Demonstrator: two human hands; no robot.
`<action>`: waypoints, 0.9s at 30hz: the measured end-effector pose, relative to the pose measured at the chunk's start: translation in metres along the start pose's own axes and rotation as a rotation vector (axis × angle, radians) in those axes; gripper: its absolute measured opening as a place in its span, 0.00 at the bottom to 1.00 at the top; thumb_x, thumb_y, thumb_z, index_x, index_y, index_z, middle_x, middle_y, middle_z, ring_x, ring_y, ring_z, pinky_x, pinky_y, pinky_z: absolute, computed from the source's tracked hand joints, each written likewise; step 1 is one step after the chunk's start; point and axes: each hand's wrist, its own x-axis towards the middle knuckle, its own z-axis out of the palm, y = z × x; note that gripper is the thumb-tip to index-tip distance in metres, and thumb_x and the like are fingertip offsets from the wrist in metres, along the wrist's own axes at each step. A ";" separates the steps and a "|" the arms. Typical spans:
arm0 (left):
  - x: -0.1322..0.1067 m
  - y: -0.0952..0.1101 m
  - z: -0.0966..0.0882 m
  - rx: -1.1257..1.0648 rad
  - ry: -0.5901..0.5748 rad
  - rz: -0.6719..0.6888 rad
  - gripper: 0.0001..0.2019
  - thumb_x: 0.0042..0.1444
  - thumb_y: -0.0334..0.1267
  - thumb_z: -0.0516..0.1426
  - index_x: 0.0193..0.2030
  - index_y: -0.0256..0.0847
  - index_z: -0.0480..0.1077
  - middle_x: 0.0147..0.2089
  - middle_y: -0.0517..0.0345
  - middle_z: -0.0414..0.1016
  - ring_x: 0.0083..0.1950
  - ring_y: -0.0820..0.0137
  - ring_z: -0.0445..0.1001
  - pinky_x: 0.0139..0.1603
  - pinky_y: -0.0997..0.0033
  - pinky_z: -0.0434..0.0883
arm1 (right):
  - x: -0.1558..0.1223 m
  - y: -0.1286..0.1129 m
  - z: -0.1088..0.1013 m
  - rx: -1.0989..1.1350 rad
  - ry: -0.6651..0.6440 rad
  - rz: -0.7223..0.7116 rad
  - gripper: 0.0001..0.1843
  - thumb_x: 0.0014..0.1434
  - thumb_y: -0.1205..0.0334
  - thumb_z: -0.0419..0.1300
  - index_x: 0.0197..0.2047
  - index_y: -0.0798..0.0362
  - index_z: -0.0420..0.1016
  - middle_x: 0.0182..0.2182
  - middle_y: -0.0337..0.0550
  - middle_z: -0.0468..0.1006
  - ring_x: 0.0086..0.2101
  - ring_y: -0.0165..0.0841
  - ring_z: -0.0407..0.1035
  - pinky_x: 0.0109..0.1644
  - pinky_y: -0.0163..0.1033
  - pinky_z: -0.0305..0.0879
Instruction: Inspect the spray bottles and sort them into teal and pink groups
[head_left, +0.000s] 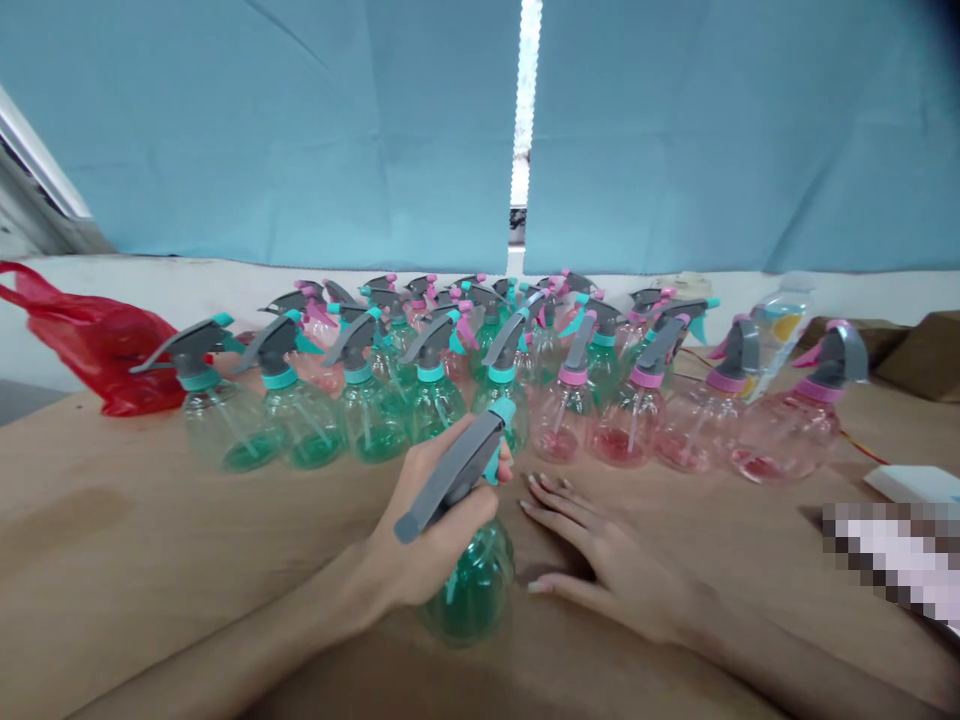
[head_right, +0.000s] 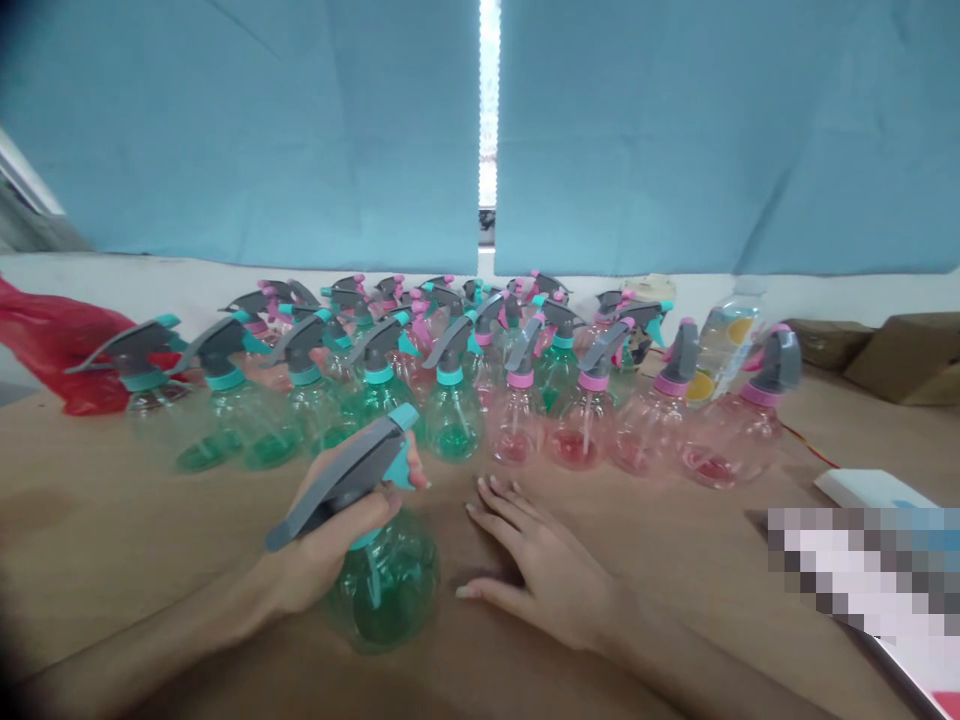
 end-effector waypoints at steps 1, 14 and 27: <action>0.000 0.001 0.000 0.023 0.005 0.003 0.08 0.49 0.34 0.51 0.36 0.48 0.66 0.27 0.63 0.62 0.30 0.67 0.64 0.28 0.69 0.60 | 0.000 0.000 0.000 -0.004 0.001 0.000 0.37 0.56 0.44 0.58 0.65 0.43 0.52 0.65 0.42 0.53 0.63 0.44 0.46 0.65 0.57 0.46; 0.004 -0.002 0.005 0.053 0.045 -0.011 0.18 0.53 0.36 0.51 0.51 0.54 0.66 0.34 0.62 0.71 0.36 0.66 0.72 0.36 0.66 0.71 | 0.003 -0.005 -0.004 -0.061 -0.038 0.025 0.36 0.59 0.40 0.52 0.64 0.50 0.56 0.65 0.46 0.52 0.64 0.42 0.45 0.65 0.54 0.46; 0.010 0.010 0.009 0.059 0.072 -0.106 0.18 0.50 0.33 0.51 0.49 0.49 0.68 0.29 0.63 0.71 0.32 0.68 0.72 0.30 0.71 0.67 | 0.004 -0.007 -0.006 -0.063 -0.042 0.021 0.37 0.59 0.39 0.51 0.64 0.53 0.57 0.65 0.47 0.52 0.64 0.42 0.45 0.65 0.53 0.46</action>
